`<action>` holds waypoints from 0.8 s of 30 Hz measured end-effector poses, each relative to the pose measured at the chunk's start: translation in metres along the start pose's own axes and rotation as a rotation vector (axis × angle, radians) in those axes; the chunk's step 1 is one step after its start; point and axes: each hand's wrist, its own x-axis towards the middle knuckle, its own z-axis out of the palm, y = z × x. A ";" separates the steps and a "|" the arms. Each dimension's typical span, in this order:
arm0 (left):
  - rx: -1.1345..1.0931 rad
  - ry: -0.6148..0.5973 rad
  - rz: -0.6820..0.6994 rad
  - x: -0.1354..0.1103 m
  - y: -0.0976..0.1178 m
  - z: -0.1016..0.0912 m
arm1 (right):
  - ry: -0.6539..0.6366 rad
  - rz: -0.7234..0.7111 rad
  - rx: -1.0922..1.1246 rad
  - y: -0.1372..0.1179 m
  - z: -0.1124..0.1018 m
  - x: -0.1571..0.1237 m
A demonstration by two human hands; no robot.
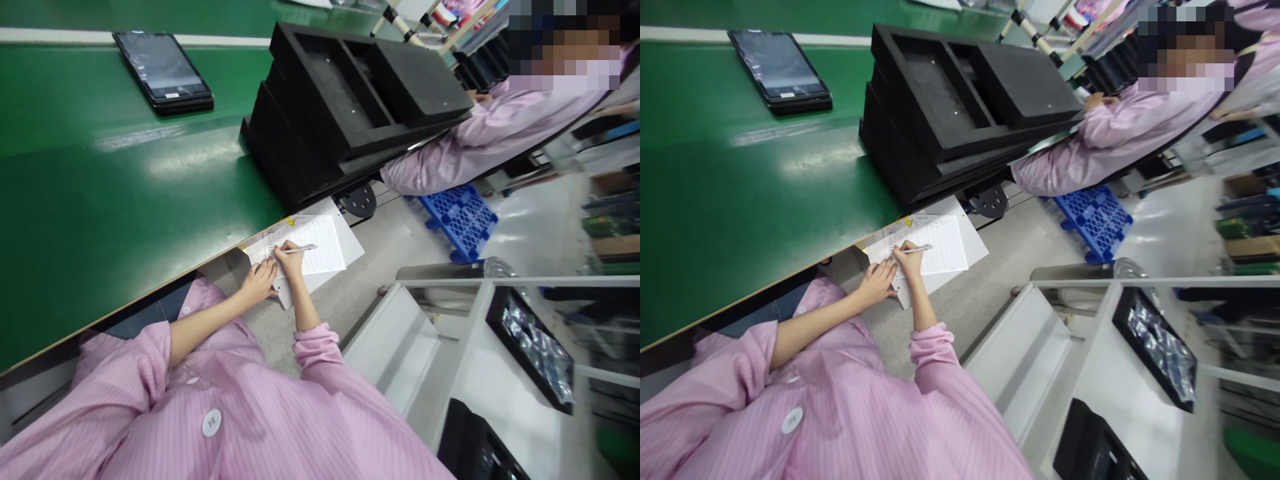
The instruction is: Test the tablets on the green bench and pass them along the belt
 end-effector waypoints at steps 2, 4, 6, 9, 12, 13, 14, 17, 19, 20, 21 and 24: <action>-0.007 -0.002 0.000 0.000 0.000 -0.001 | 0.008 0.004 -0.002 0.000 0.000 0.000; -0.016 -0.004 -0.002 0.000 0.000 -0.001 | 0.013 0.005 -0.004 0.000 0.000 0.000; -0.020 -0.002 -0.003 0.000 0.000 0.000 | 0.013 0.003 -0.006 -0.001 0.000 0.000; -0.017 0.006 0.003 0.000 0.000 0.001 | 0.020 0.002 -0.006 -0.002 0.000 -0.001; -0.014 0.009 0.003 0.000 0.000 0.003 | 0.025 -0.003 -0.006 -0.003 0.000 -0.001; -0.014 0.010 0.003 0.000 0.000 0.003 | 0.022 -0.006 -0.006 -0.003 0.000 -0.001; -0.015 0.010 0.003 0.000 0.000 0.004 | 0.019 -0.008 -0.007 -0.003 0.000 0.000; -0.011 0.013 0.006 0.000 -0.001 0.004 | 0.015 -0.011 -0.009 -0.002 0.000 0.000; -0.005 0.019 0.005 0.000 0.000 0.004 | 0.020 -0.010 -0.010 -0.002 0.000 -0.001; -0.002 0.022 0.005 0.000 0.000 0.004 | 0.023 -0.010 -0.011 -0.002 0.000 -0.001; 0.000 0.026 0.005 0.000 0.000 0.003 | 0.025 -0.010 -0.012 -0.001 0.000 -0.001; 0.003 0.025 0.008 0.000 0.000 0.003 | 0.027 -0.010 -0.018 -0.001 0.001 -0.001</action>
